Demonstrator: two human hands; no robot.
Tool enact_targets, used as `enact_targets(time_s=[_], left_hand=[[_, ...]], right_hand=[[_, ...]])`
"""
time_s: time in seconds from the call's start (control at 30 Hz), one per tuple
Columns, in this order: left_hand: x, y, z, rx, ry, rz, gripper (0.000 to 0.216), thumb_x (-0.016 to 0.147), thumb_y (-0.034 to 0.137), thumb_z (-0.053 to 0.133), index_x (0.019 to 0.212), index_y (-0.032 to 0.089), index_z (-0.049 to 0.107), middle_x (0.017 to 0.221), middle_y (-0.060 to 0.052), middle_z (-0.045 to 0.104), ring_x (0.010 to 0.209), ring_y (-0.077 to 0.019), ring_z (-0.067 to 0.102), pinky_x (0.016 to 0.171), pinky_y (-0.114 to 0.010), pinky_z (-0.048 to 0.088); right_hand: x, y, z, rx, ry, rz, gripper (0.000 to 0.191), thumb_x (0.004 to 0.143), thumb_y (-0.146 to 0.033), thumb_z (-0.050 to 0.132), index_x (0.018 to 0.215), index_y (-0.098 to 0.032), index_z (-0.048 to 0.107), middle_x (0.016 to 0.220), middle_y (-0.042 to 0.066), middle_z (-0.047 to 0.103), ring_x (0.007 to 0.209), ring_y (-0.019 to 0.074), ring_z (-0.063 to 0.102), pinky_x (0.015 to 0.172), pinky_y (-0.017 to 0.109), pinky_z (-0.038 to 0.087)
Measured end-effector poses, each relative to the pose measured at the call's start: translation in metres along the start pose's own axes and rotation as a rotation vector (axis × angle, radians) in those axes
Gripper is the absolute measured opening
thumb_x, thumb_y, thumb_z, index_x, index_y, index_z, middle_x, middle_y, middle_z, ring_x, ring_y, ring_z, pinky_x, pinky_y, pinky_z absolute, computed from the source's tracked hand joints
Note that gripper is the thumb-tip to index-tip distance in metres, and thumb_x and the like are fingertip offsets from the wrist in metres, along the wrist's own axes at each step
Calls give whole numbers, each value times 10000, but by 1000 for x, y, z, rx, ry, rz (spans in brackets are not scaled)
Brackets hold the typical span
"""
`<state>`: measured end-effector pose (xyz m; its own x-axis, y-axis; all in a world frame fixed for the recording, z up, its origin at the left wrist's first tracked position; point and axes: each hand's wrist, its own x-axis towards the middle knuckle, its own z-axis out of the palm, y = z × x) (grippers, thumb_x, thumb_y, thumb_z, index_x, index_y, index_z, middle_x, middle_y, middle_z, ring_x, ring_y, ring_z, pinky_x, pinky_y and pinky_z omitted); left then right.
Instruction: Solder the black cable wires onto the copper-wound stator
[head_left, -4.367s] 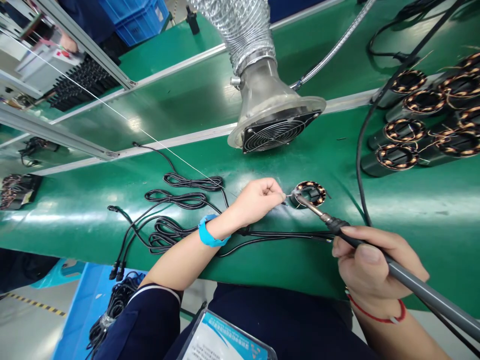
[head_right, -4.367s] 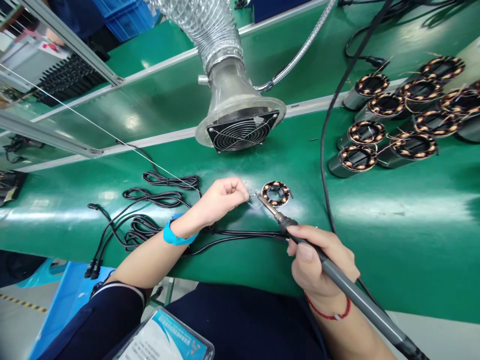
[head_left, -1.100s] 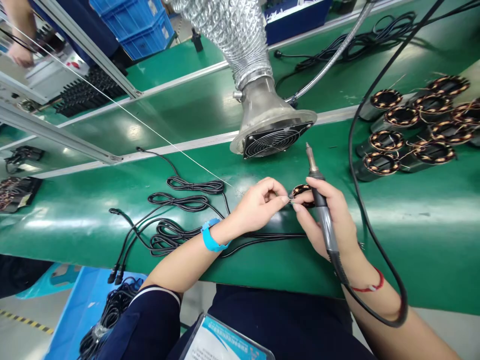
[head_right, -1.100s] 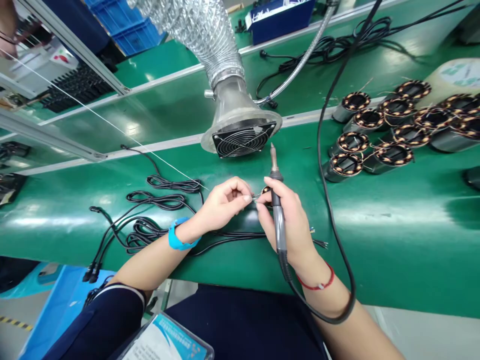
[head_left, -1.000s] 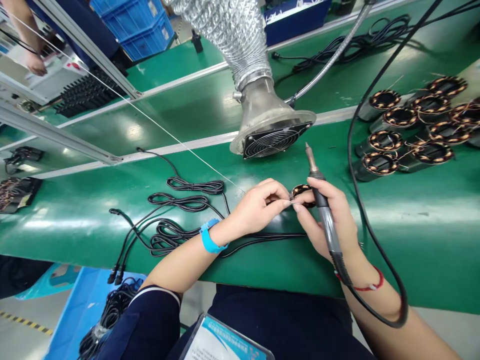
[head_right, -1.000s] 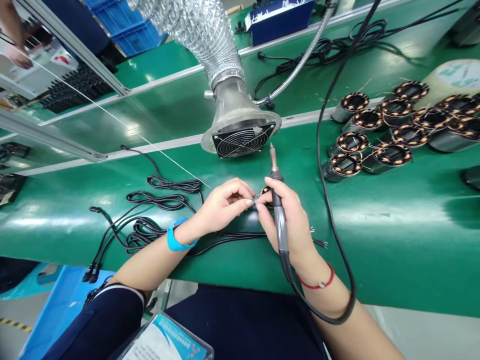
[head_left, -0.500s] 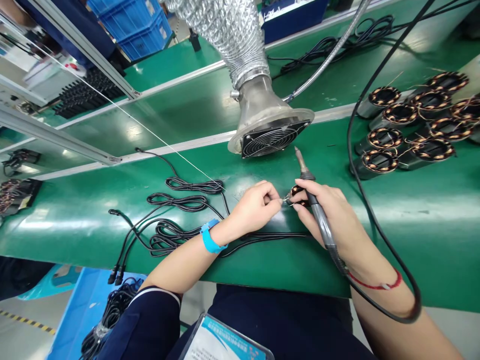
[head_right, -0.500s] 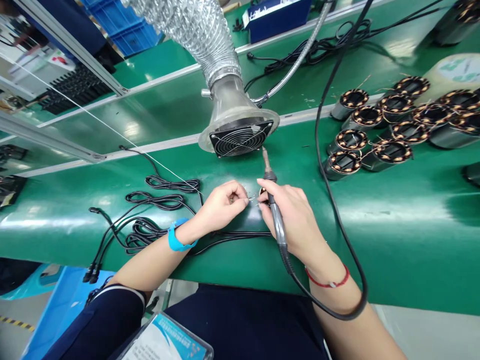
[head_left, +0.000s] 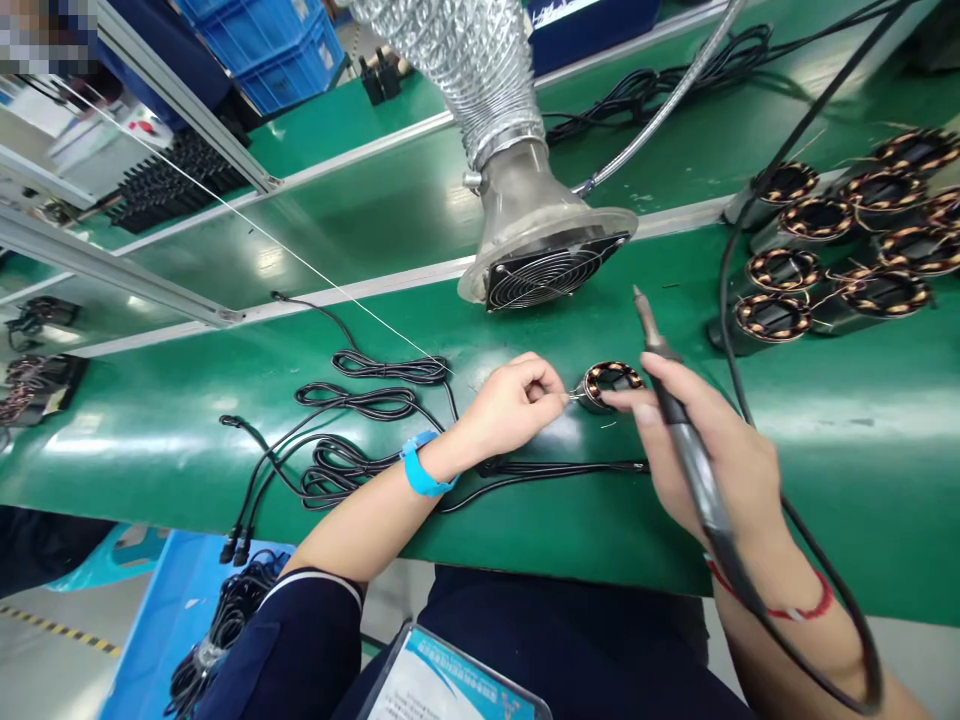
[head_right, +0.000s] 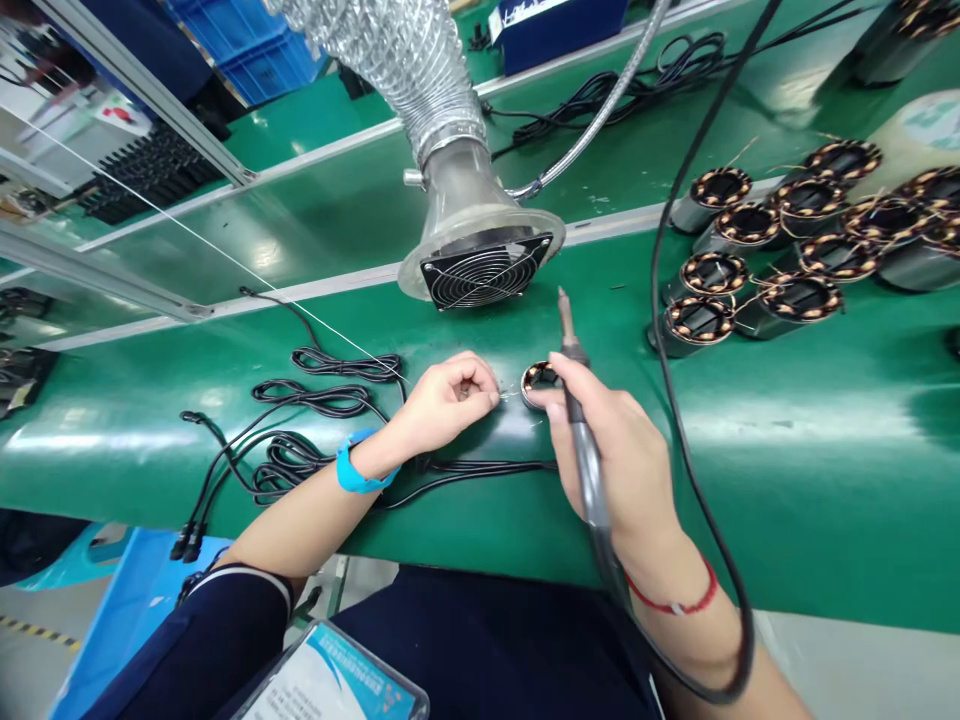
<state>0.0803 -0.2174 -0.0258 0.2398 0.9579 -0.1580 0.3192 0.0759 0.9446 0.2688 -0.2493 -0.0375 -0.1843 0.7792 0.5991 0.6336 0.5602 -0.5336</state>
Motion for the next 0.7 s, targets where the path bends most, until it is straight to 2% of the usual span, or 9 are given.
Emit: enact_targets(time_s=[0.07, 0.13, 0.27, 0.43, 0.7], left_hand=[[-1, 0, 1, 20, -3, 15, 113, 759, 27, 626, 684, 98, 578, 786, 0, 520, 621, -64, 446, 601, -196, 355], [-1, 1, 2, 43, 6, 30, 130, 752, 4, 614, 676, 99, 569, 781, 3, 516, 619, -63, 443, 594, -197, 353], [-2, 3, 3, 51, 15, 39, 161, 753, -15, 607, 657, 101, 549, 760, 8, 507, 612, -63, 439, 585, -201, 349], [-1, 5, 3, 49, 25, 47, 180, 741, -37, 602, 648, 104, 541, 752, 9, 506, 620, -65, 442, 589, -200, 348], [-2, 2, 3, 39, 35, 83, 172, 737, -38, 600, 651, 100, 547, 746, 8, 506, 616, -61, 444, 583, -192, 353]], right_hand=[[-12, -7, -5, 102, 70, 92, 440, 947, -190, 560, 1385, -212, 525, 993, 26, 713, 822, 135, 688, 766, 282, 536], [-24, -9, -7, 189, 146, 115, 369, 909, -180, 611, 1276, -212, 595, 993, 41, 697, 740, 127, 666, 699, 279, 535], [-43, -6, -4, 168, 269, 51, 197, 879, -205, 647, 1070, -161, 625, 754, 32, 632, 616, 126, 601, 576, 271, 483], [-51, -3, -1, 148, 267, 73, 112, 895, -260, 635, 961, -169, 633, 738, 38, 633, 556, 122, 575, 520, 286, 445], [-55, 0, 2, 215, 238, 94, 132, 872, -238, 651, 966, -147, 637, 696, 19, 605, 568, 113, 604, 518, 241, 481]])
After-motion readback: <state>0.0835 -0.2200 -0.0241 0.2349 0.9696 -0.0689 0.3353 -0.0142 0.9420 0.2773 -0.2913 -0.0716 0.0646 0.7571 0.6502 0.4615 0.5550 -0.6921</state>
